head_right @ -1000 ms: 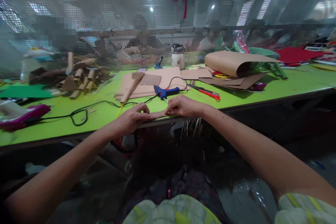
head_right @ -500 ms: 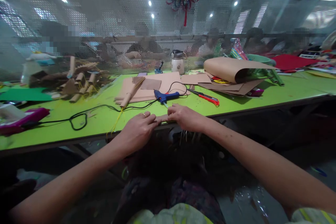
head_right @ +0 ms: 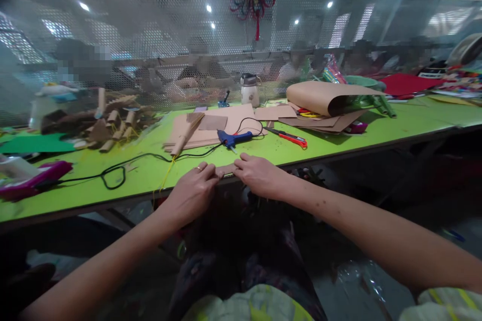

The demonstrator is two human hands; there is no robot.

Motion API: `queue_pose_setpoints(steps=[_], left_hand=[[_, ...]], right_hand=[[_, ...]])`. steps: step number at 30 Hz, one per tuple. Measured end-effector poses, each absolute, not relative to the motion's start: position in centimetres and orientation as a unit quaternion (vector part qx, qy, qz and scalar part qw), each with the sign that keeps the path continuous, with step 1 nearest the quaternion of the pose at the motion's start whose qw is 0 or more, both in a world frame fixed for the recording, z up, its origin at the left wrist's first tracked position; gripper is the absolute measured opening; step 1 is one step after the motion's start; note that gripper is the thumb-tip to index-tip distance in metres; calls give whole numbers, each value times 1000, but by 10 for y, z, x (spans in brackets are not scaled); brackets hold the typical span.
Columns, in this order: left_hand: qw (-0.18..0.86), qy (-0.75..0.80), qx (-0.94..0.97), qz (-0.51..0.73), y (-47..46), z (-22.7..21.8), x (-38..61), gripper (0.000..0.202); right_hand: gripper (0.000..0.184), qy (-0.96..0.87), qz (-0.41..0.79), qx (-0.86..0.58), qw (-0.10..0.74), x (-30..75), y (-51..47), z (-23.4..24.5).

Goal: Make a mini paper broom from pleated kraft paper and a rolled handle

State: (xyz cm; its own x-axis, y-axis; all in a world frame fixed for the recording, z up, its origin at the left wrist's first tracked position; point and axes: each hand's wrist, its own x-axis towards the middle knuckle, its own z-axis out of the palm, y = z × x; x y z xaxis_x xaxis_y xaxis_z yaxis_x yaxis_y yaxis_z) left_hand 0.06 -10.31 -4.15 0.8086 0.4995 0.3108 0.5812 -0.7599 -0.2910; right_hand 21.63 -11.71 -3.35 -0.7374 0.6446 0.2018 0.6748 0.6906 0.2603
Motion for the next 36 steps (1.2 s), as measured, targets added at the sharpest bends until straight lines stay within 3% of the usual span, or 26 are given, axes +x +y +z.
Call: queue_pose_setpoints(steps=[20, 30, 36], left_hand=[[82, -310, -914, -249, -102, -65, -40, 37], [110, -341, -922, -148, -93, -31, -35, 20], [147, -316, -934, -78, -73, -18, -16, 20]], right_hand=[[25, -859, -127, -477, 135, 212, -125, -50], [13, -890, -170, -420, 48, 199, -116, -25], [12, -910, -154, -384, -10, 185, -102, -8]])
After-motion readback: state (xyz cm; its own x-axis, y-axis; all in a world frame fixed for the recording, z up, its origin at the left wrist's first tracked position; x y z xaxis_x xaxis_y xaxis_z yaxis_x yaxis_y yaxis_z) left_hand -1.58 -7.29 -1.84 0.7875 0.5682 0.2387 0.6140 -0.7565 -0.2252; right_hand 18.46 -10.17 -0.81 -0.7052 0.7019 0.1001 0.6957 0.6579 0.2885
